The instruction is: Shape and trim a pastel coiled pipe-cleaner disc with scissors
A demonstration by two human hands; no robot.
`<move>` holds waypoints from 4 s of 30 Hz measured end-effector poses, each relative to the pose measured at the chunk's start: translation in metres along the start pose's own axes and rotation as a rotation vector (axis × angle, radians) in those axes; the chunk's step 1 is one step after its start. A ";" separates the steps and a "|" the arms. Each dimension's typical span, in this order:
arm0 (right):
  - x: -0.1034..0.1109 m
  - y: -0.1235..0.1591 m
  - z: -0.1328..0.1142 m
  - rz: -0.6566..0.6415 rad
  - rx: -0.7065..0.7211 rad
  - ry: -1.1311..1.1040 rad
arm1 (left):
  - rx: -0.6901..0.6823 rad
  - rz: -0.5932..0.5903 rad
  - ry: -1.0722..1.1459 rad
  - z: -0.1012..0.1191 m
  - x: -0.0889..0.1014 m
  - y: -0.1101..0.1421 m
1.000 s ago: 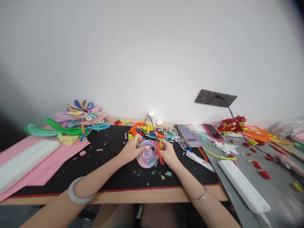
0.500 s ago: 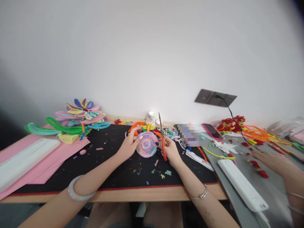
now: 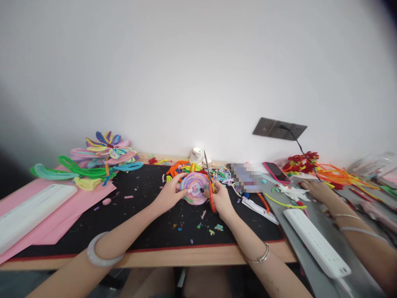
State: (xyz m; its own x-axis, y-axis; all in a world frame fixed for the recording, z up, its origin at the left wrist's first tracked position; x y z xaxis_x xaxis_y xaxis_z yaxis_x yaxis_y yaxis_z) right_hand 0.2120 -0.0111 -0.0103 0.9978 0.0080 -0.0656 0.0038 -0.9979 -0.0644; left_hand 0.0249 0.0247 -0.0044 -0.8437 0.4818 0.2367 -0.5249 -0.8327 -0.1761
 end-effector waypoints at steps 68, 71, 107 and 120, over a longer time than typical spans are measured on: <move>-0.013 0.003 0.001 -0.205 -0.019 0.146 | 0.162 -0.210 0.145 -0.007 -0.005 0.001; -0.003 0.002 -0.006 -0.090 0.035 0.212 | 0.176 -0.087 0.270 -0.008 -0.002 0.000; -0.026 0.018 -0.015 0.040 -0.030 1.655 | 0.133 0.284 1.003 0.002 -0.006 0.001; -0.040 0.022 -0.016 -0.057 -0.214 1.611 | 0.129 0.207 1.043 0.003 -0.009 -0.002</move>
State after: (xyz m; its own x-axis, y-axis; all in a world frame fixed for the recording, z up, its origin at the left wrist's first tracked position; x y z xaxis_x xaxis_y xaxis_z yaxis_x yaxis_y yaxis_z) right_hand 0.1735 -0.0348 0.0068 0.0274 0.1090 0.9937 -0.0873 -0.9900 0.1110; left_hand 0.0334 0.0217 -0.0037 -0.6264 0.2727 -0.7302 -0.3966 -0.9180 -0.0026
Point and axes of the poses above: each hand's wrist, its own y-axis away from the middle knuckle, its own x-axis out of the back of the hand, z = x × y, the point moved 3 cm from there along -y, towards the middle knuckle, and after that the axes turned 10 degrees about -z, right-handed, at the moved point
